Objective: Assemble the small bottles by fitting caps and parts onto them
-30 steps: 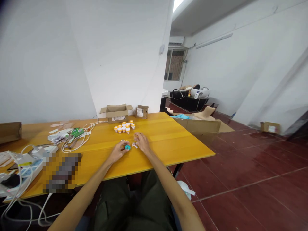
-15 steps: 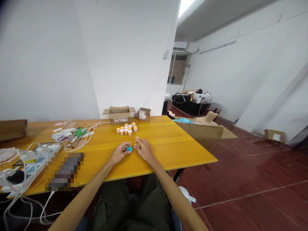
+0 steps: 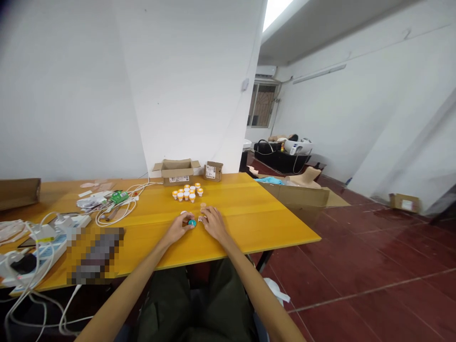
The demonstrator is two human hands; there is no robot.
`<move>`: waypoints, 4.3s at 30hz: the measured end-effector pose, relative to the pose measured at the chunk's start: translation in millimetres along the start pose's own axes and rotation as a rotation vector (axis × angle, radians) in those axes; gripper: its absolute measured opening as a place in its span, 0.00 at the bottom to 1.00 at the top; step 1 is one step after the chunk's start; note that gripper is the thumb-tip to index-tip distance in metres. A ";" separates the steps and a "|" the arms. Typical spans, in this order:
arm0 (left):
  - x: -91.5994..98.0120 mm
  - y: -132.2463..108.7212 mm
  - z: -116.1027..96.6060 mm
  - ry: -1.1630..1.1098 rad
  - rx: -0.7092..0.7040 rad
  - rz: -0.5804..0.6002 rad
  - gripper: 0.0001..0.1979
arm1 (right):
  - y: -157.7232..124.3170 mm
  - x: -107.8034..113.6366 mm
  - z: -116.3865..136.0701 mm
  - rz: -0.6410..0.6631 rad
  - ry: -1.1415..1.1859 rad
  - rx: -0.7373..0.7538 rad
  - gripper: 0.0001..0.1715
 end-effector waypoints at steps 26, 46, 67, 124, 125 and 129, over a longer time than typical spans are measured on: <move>17.0 -2.8 -20.1 0.309 -0.182 -0.224 0.23 | 1.6 -1.7 6.9 0.107 -0.124 -0.006 0.18; 11.4 0.1 0.3 0.621 -0.232 -0.055 0.30 | 1.6 -0.1 1.2 0.059 -0.034 -0.061 0.20; 5.7 -2.7 -6.2 0.648 -0.240 0.092 0.35 | -14.0 16.9 0.5 0.041 -0.097 -0.043 0.23; 2.7 -2.8 -7.5 0.008 -0.046 0.087 0.08 | -9.1 2.3 19.8 0.048 0.281 0.197 0.12; 2.8 -2.7 -7.4 0.011 -0.046 0.088 0.07 | -9.4 2.8 20.1 0.047 0.265 0.210 0.12; 3.0 -2.2 -6.6 0.031 -0.048 0.094 0.06 | -10.9 3.7 21.2 0.038 0.193 0.260 0.13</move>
Point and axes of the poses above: each hand's wrist, its own y-axis towards the middle knuckle, its own x-axis out of the back of the hand, z = x × y, the point moved 3 cm from there along y, towards the middle knuckle, and after that the axes turned 7 degrees about -z, right-handed, at the moved point
